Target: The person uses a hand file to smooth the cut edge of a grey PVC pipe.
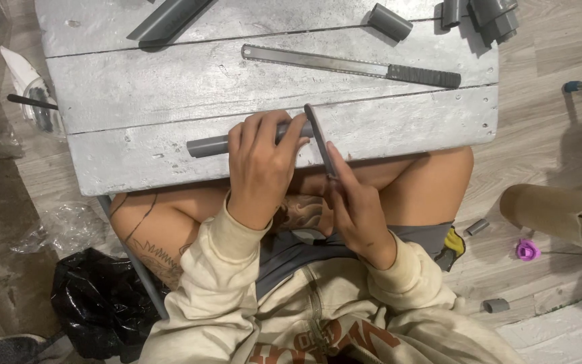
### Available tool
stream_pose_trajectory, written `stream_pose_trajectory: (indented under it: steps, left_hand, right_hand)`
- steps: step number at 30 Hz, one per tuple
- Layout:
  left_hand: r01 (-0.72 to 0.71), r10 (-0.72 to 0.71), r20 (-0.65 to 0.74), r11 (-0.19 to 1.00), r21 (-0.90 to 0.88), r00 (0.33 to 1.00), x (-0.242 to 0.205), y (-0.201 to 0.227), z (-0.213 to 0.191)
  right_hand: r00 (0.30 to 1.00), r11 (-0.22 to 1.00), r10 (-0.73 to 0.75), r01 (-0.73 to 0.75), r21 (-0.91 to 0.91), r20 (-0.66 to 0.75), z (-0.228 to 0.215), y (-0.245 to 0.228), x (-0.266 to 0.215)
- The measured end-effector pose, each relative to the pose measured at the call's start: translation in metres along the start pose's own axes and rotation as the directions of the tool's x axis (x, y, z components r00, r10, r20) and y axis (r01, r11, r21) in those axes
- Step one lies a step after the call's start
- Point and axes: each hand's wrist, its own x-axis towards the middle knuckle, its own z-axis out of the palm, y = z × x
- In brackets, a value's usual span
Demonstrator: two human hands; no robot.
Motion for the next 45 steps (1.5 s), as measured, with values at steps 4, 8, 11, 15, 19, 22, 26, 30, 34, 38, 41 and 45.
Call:
stream_pose_trajectory:
  steps: [4,8,11,15,19,22,26,30,34,38,41,45]
  left_hand:
    - [0.033,-0.033,-0.002,0.999,-0.021,0.999,0.001,-0.002,0.003]
    - [0.018,-0.019,-0.024,0.999,-0.038,1.000,0.000,0.001,0.008]
    - [0.002,-0.004,-0.033,0.999,-0.052,0.999,0.001,0.003,0.008]
    - [0.025,-0.027,-0.037,0.998,-0.051,0.999,0.002,0.002,0.006]
    - [-0.019,0.017,-0.055,0.999,-0.047,0.998,0.001,0.006,0.010]
    - [0.016,-0.019,-0.039,0.997,-0.071,0.999,0.004,0.007,0.007]
    - [0.035,-0.037,-0.043,0.999,-0.034,0.998,0.006,0.006,0.007]
    - [0.021,-0.022,-0.017,0.997,-0.068,1.000,0.005,0.012,0.003]
    - [0.044,-0.047,-0.057,0.998,-0.048,0.997,0.004,0.007,0.008]
    - [0.045,-0.046,-0.020,0.998,-0.053,0.999,0.004,0.013,0.006]
    - [0.040,-0.042,-0.041,0.997,-0.059,0.998,0.006,0.011,0.003]
    - [0.050,-0.052,-0.037,0.997,-0.055,0.998,0.004,0.011,0.006]
  right_hand:
    - [0.997,1.000,0.004,-0.005,0.014,0.077,-0.001,-0.009,-0.002]
    - [0.996,0.987,-0.059,0.068,-0.146,0.060,-0.002,-0.016,0.003]
    - [0.998,0.983,0.014,-0.001,-0.184,0.069,-0.003,-0.023,0.011]
    - [0.990,0.986,0.101,-0.085,-0.146,0.101,-0.005,-0.028,0.010]
    - [0.999,0.980,0.033,-0.026,-0.198,0.035,-0.004,-0.021,0.014]
    - [0.999,0.982,-0.041,0.041,-0.185,0.002,-0.007,-0.025,0.020]
    - [0.999,0.990,-0.010,0.016,-0.142,0.041,-0.007,-0.024,0.016]
    - [1.000,0.983,0.029,-0.029,-0.182,-0.002,-0.007,-0.025,0.026]
    - [1.000,0.991,-0.005,0.006,-0.134,0.010,-0.005,-0.025,0.017]
    - [0.997,0.990,0.071,-0.068,-0.127,0.020,-0.005,-0.021,0.021]
    - [1.000,0.989,0.013,-0.014,-0.146,-0.011,-0.002,-0.021,0.022]
    - [0.998,0.994,0.047,-0.043,-0.097,0.036,-0.003,-0.021,0.022]
